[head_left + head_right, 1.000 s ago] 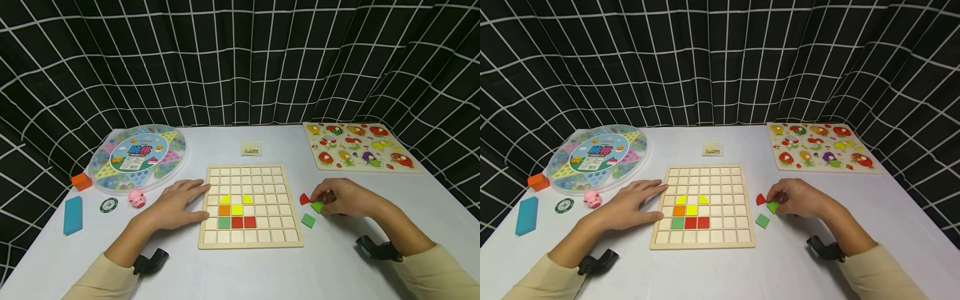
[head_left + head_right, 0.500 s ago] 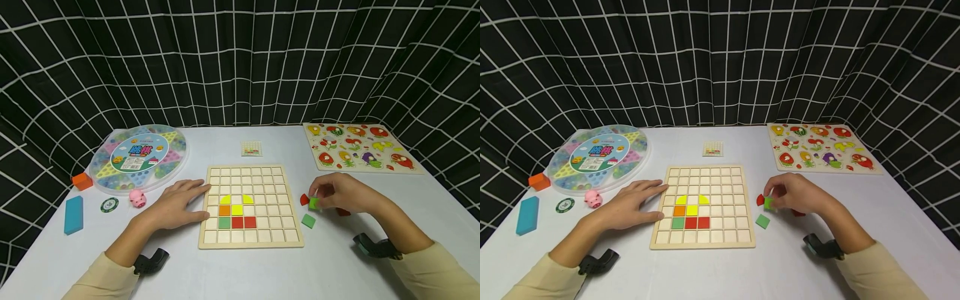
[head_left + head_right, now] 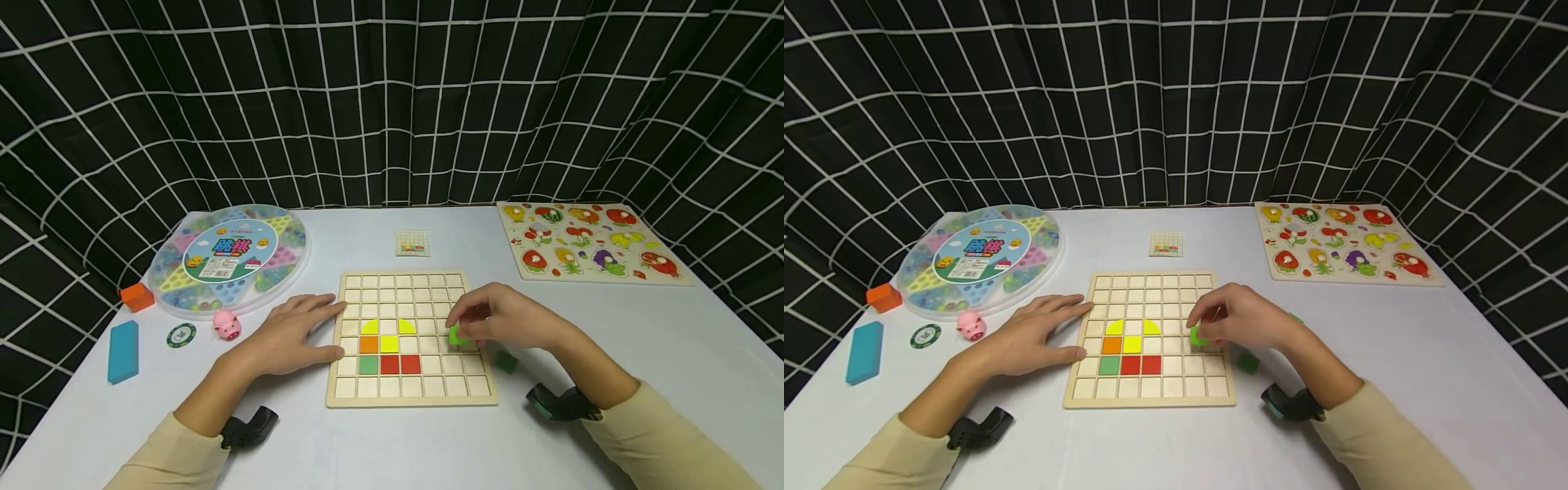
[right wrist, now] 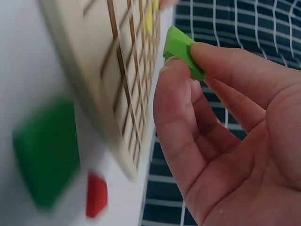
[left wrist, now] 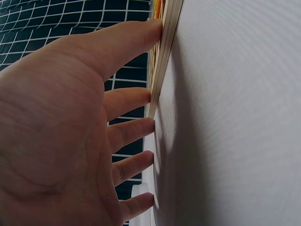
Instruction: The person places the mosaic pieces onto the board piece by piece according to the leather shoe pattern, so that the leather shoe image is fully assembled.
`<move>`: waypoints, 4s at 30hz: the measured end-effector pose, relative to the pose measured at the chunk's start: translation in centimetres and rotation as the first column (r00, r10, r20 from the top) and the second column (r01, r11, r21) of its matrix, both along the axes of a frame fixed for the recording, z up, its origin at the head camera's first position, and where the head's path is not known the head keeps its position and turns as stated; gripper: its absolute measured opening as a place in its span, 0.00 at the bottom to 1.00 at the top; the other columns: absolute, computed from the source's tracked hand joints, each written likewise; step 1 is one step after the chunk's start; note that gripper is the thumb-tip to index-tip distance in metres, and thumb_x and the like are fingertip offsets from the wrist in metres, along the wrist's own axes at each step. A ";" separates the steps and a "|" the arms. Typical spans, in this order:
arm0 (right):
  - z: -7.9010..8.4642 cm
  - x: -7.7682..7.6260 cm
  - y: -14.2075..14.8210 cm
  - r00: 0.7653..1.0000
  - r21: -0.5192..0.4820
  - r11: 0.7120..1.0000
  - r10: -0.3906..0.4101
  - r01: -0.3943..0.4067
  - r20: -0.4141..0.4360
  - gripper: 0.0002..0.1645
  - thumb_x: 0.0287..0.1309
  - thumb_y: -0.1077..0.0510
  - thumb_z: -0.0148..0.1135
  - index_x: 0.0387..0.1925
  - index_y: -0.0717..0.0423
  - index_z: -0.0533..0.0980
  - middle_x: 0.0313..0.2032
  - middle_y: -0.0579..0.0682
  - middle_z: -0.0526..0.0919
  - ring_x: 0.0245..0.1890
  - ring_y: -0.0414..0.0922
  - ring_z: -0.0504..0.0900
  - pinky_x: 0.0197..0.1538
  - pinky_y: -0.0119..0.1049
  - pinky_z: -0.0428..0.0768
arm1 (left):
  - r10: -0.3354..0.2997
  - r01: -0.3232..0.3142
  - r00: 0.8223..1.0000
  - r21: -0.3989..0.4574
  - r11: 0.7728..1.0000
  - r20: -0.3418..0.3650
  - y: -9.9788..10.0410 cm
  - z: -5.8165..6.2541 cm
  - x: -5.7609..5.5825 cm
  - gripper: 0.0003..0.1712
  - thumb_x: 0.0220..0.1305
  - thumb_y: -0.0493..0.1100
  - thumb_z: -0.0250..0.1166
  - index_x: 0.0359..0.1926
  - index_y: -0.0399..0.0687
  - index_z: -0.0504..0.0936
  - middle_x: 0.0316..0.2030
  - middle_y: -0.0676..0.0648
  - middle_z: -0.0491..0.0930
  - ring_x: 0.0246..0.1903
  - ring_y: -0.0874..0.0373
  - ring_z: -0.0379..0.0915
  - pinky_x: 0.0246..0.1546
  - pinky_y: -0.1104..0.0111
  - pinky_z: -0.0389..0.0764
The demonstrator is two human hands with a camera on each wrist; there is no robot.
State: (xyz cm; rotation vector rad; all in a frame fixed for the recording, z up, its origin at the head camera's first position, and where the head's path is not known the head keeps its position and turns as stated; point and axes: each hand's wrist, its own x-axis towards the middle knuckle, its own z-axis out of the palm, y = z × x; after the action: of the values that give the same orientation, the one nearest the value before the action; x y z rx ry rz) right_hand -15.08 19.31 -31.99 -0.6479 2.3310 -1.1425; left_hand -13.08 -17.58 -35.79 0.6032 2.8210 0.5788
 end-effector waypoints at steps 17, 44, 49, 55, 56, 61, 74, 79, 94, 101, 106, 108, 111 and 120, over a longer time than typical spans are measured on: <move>-1.3 0.8 -4.7 1.000 0.119 0.993 0.005 -0.008 0.027 0.07 0.58 0.68 0.72 0.34 0.53 0.90 0.31 0.46 0.86 0.23 0.42 0.80 0.32 0.36 0.83 | 0.003 -0.003 1.000 -0.008 1.000 -0.002 0.0 -0.1 0.0 0.45 0.62 0.67 0.67 0.77 0.62 0.67 0.78 0.45 0.62 0.77 0.38 0.52 0.72 0.34 0.56; -0.7 2.3 -5.3 0.954 0.252 0.968 0.093 -0.019 -0.286 0.10 0.51 0.67 0.77 0.25 0.48 0.88 0.26 0.36 0.85 0.28 0.33 0.77 0.34 0.28 0.78 | -0.002 0.002 1.000 -0.004 1.000 -0.009 -0.1 0.0 0.0 0.45 0.63 0.66 0.67 0.77 0.61 0.67 0.78 0.45 0.63 0.77 0.38 0.53 0.71 0.34 0.57; -0.8 2.1 -4.4 0.957 0.195 0.979 0.112 -0.059 -0.269 0.09 0.52 0.66 0.77 0.30 0.47 0.89 0.31 0.38 0.85 0.32 0.34 0.79 0.38 0.29 0.81 | 0.000 0.000 1.000 -0.002 1.000 -0.004 -0.1 0.0 0.0 0.45 0.63 0.65 0.68 0.77 0.60 0.67 0.78 0.45 0.62 0.77 0.39 0.52 0.72 0.35 0.56; -0.3 1.8 -1.8 0.972 0.094 0.990 0.124 -0.107 -0.201 0.10 0.54 0.64 0.76 0.37 0.48 0.89 0.34 0.42 0.85 0.34 0.37 0.80 0.41 0.30 0.83 | -0.003 0.003 1.000 -0.001 1.000 -0.004 0.0 0.0 -0.1 0.45 0.62 0.65 0.68 0.77 0.61 0.67 0.78 0.45 0.62 0.77 0.39 0.52 0.72 0.35 0.56; -0.2 1.8 -1.3 0.974 0.092 0.990 0.125 -0.109 -0.190 0.10 0.55 0.64 0.76 0.38 0.48 0.89 0.34 0.42 0.85 0.34 0.38 0.79 0.42 0.31 0.83 | -0.003 0.003 1.000 0.000 1.000 -0.005 0.0 0.0 -0.1 0.45 0.62 0.65 0.68 0.77 0.61 0.67 0.78 0.45 0.62 0.77 0.39 0.52 0.72 0.35 0.56; 0.4 1.7 1.4 0.985 0.108 0.989 0.118 -0.105 -0.123 0.10 0.55 0.62 0.77 0.39 0.47 0.89 0.36 0.44 0.86 0.37 0.39 0.80 0.43 0.33 0.84 | -0.004 0.004 1.000 0.004 1.000 -0.008 -0.1 0.1 0.0 0.45 0.62 0.65 0.68 0.77 0.60 0.68 0.77 0.44 0.63 0.77 0.39 0.53 0.72 0.35 0.56; -0.4 2.2 5.4 0.993 0.259 0.965 0.063 -0.035 -0.103 0.18 0.49 0.62 0.80 0.42 0.43 0.88 0.40 0.42 0.82 0.37 0.41 0.79 0.39 0.29 0.81 | -0.011 0.011 1.000 0.006 1.000 -0.011 -0.1 0.1 0.0 0.45 0.62 0.65 0.68 0.77 0.60 0.68 0.77 0.44 0.64 0.76 0.38 0.54 0.72 0.35 0.56; -0.7 2.5 5.2 0.992 0.289 0.957 0.043 -0.006 -0.120 0.17 0.47 0.64 0.81 0.39 0.46 0.85 0.38 0.43 0.80 0.36 0.41 0.78 0.38 0.29 0.81 | -0.012 0.012 1.000 0.006 1.000 -0.012 0.0 0.2 0.0 0.45 0.62 0.66 0.68 0.77 0.60 0.68 0.77 0.44 0.64 0.76 0.38 0.54 0.72 0.34 0.56; 0.1 1.5 3.6 0.995 0.127 0.992 0.021 -0.009 -0.099 0.07 0.56 0.63 0.74 0.36 0.50 0.84 0.28 0.45 0.79 0.31 0.41 0.76 0.32 0.30 0.78 | -0.006 0.006 1.000 0.009 1.000 -0.004 -0.1 0.1 0.1 0.45 0.63 0.64 0.68 0.77 0.59 0.67 0.77 0.44 0.63 0.77 0.39 0.53 0.72 0.36 0.56; -0.4 1.1 1.2 1.000 0.054 0.998 0.025 -0.025 0.007 0.04 0.59 0.65 0.70 0.36 0.55 0.84 0.26 0.48 0.79 0.26 0.42 0.77 0.30 0.32 0.79 | -0.008 0.008 1.000 0.008 1.000 -0.002 0.0 0.0 0.0 0.45 0.63 0.65 0.68 0.77 0.60 0.67 0.77 0.45 0.63 0.77 0.39 0.53 0.72 0.35 0.56; -0.8 1.1 -0.4 0.999 0.039 0.998 0.047 -0.048 0.022 0.05 0.58 0.67 0.70 0.35 0.57 0.84 0.25 0.46 0.80 0.26 0.43 0.76 0.30 0.31 0.78 | -0.008 0.008 1.000 0.005 1.000 -0.002 0.1 0.0 -0.1 0.45 0.62 0.65 0.68 0.77 0.60 0.67 0.78 0.45 0.63 0.77 0.39 0.53 0.73 0.36 0.55; -0.8 1.1 -0.8 0.999 0.042 0.998 0.049 -0.050 0.022 0.05 0.57 0.67 0.71 0.34 0.57 0.85 0.26 0.46 0.81 0.27 0.43 0.77 0.31 0.30 0.78 | -0.008 0.008 1.000 0.003 1.000 -0.004 0.1 0.0 -0.1 0.45 0.62 0.64 0.68 0.77 0.60 0.67 0.78 0.45 0.63 0.77 0.39 0.53 0.73 0.36 0.55; -0.9 1.1 -1.3 0.999 0.054 0.998 0.038 -0.039 0.026 0.05 0.56 0.68 0.72 0.32 0.56 0.85 0.26 0.46 0.82 0.28 0.43 0.78 0.32 0.30 0.79 | -0.009 0.009 1.000 0.003 1.000 -0.007 0.1 -0.1 -0.1 0.45 0.62 0.64 0.69 0.77 0.60 0.67 0.78 0.44 0.63 0.77 0.39 0.53 0.73 0.36 0.55; -1.3 1.4 -1.7 0.996 0.110 0.994 0.029 -0.020 -0.079 0.08 0.52 0.67 0.76 0.27 0.51 0.85 0.28 0.43 0.83 0.31 0.42 0.77 0.34 0.29 0.77 | -0.012 0.012 1.000 0.002 1.000 -0.007 0.0 0.0 -0.1 0.45 0.63 0.64 0.68 0.77 0.59 0.67 0.78 0.44 0.63 0.77 0.39 0.53 0.73 0.36 0.55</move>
State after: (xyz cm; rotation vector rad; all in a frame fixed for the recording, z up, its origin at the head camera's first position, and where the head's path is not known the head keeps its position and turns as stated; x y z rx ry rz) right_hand -13.64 17.58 -33.24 -0.6924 2.4266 -0.9869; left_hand -13.15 -17.61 -35.81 0.6227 2.8218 0.5791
